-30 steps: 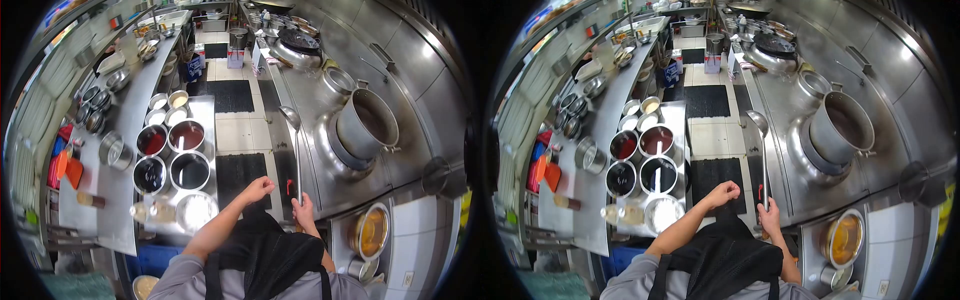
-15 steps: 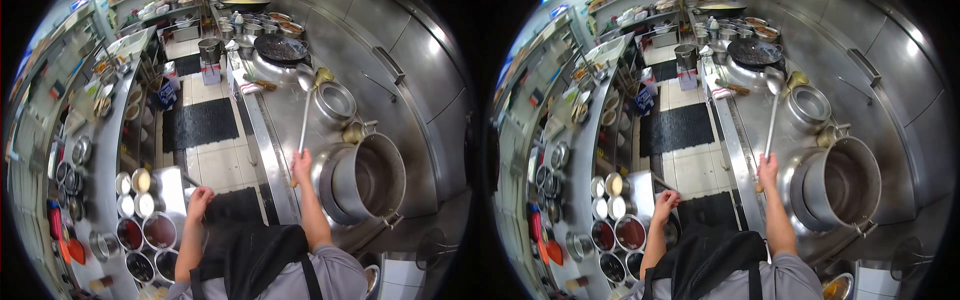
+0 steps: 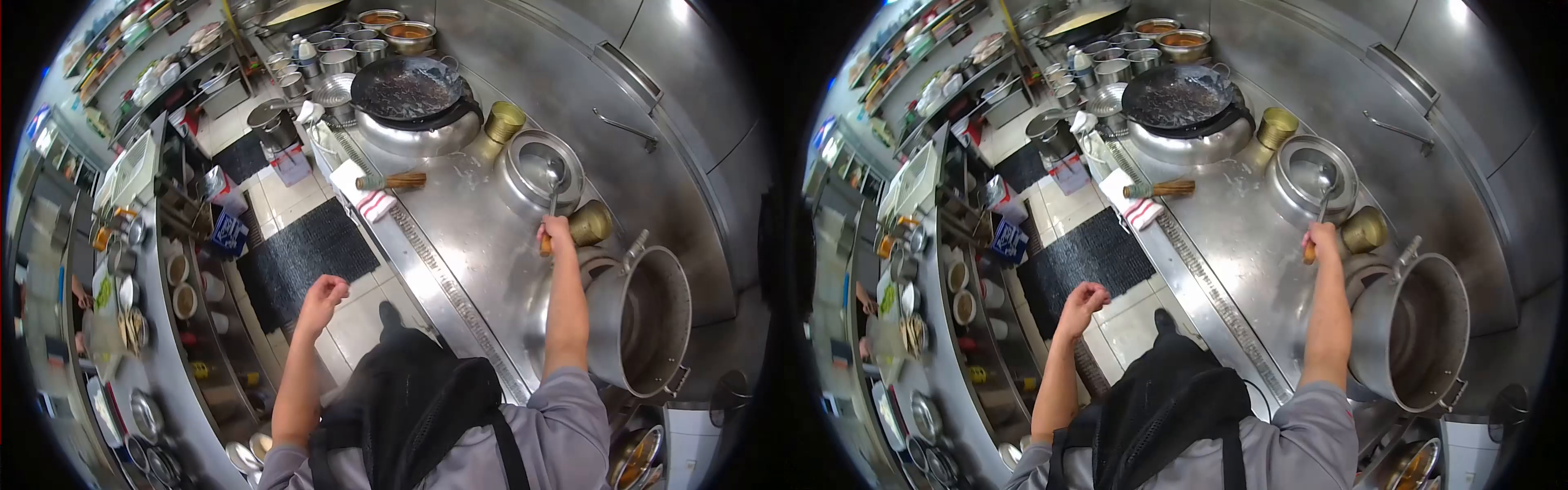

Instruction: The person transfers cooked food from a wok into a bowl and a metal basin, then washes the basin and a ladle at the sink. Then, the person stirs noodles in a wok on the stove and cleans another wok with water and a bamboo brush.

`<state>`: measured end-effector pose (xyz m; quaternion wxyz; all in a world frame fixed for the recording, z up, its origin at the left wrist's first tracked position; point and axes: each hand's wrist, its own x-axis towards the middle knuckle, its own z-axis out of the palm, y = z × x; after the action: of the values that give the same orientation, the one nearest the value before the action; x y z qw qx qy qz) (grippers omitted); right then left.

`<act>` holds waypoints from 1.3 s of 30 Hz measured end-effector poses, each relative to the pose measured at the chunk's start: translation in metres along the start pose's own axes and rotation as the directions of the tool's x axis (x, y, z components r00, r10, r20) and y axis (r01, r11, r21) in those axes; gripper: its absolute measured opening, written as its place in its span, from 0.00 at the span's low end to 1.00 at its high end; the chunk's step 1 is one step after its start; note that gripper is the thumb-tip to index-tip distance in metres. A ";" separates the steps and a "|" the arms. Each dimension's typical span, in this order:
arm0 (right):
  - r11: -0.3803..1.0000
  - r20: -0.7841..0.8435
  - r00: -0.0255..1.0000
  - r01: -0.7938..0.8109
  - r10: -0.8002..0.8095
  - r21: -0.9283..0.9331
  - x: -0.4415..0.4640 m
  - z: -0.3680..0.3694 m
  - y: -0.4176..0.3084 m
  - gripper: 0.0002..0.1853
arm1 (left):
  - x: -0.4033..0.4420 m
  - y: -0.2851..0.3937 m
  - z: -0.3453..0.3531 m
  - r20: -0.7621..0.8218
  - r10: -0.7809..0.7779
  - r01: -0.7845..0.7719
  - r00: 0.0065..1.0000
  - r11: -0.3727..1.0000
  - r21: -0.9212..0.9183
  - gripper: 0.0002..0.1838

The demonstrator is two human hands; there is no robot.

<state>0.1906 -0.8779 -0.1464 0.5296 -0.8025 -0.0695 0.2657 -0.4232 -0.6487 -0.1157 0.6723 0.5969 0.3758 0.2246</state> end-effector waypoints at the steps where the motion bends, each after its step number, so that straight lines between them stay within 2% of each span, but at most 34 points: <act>1: 0.945 0.075 0.996 -0.070 0.049 0.320 -0.007 0.006 -0.015 0.13 | 0.030 0.003 -0.005 0.060 -0.018 0.016 0.998 0.999 0.030 0.10; 2: 0.761 0.229 0.950 -0.308 0.213 0.571 -0.005 0.003 -0.030 0.17 | 0.056 0.006 -0.010 0.080 -0.032 0.031 0.996 1.000 0.004 0.09; 3: 0.591 0.339 0.937 -0.323 0.088 0.739 -0.039 0.009 -0.054 0.18 | 0.083 0.010 -0.016 0.096 -0.043 0.045 0.994 0.999 -0.023 0.09; 4: 0.442 0.391 0.916 -0.390 0.093 0.808 -0.041 0.009 -0.059 0.18 | 0.111 0.013 -0.026 0.089 -0.078 0.080 0.993 0.997 -0.012 0.09; 6: 0.528 0.276 0.958 -0.276 0.083 0.803 -0.064 0.015 -0.073 0.12 | 0.158 0.011 -0.045 0.068 -0.154 0.154 0.986 0.988 -0.005 0.09; 7: 0.430 0.349 0.930 -0.365 0.119 0.826 -0.070 0.012 -0.079 0.16 | 0.185 0.013 -0.055 0.070 -0.126 0.127 0.990 0.992 -0.006 0.09; 8: 0.272 0.427 0.892 -0.452 0.151 0.849 -0.084 0.017 -0.100 0.16 | 0.209 0.016 -0.066 0.070 -0.103 0.103 0.992 0.995 -0.007 0.09; 10: 0.275 0.425 0.902 -0.429 0.079 0.860 -0.110 0.037 -0.132 0.17 | 0.248 0.037 -0.078 0.035 -0.071 0.070 0.997 0.997 0.028 0.09; 13: 0.238 0.457 0.889 -0.451 0.033 0.860 -0.133 0.071 -0.179 0.18 | 0.324 0.053 -0.088 0.013 -0.013 0.013 1.000 0.999 -0.037 0.10; 17: 0.123 0.462 0.885 -0.454 -0.047 0.882 -0.154 0.137 -0.235 0.21 | 0.434 0.089 -0.082 0.117 0.050 -0.068 0.992 0.986 0.153 0.10; 20: 0.052 0.438 0.893 -0.435 -0.098 0.899 -0.164 0.196 -0.265 0.25 | 0.519 0.096 -0.070 0.197 0.129 -0.130 0.972 0.991 -0.009 0.13; 23: 0.105 0.352 0.935 -0.345 -0.052 0.933 -0.168 0.259 -0.293 0.26 | 0.584 0.114 -0.063 0.187 -0.020 0.015 0.982 1.000 0.028 0.14; 24: 0.162 0.312 0.950 -0.313 0.028 0.936 -0.168 0.278 -0.303 0.26 | 0.600 0.119 -0.063 0.164 -0.082 0.076 0.983 0.996 0.046 0.17; 27: 0.482 0.179 0.969 -0.239 0.169 0.843 -0.163 0.333 -0.332 0.23 | 0.643 0.119 -0.072 0.262 -0.272 0.267 0.926 0.962 0.053 0.19; 28: 0.601 0.100 0.964 -0.233 0.246 0.764 -0.160 0.352 -0.345 0.19 | 0.649 0.119 -0.073 0.309 -0.285 0.279 0.907 0.958 0.064 0.20; 32: 0.830 -0.053 0.948 -0.247 0.314 0.501 -0.143 0.413 -0.364 0.14 | 0.658 0.124 -0.080 0.399 -0.289 0.268 0.870 0.957 0.109 0.20; 35: 0.926 -0.131 0.955 -0.214 0.265 0.311 -0.125 0.439 -0.334 0.15 | 0.661 0.120 -0.084 0.451 -0.280 0.255 0.848 0.960 0.117 0.21; 37: 0.970 -0.193 0.968 -0.115 0.158 0.215 -0.112 0.452 -0.302 0.18 | 0.659 0.126 -0.091 0.491 -0.277 0.215 0.826 0.960 0.180 0.20; 39: 1.000 -0.344 0.939 -0.011 0.012 0.007 -0.092 0.461 -0.262 0.22 | 0.656 0.128 -0.102 0.548 -0.249 0.160 0.799 0.965 0.206 0.19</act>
<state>-0.0734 -0.4266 -0.0189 0.5339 -0.8358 0.0292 0.1249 -0.0786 -0.0681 -0.1470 0.7273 0.6410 0.2361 -0.0665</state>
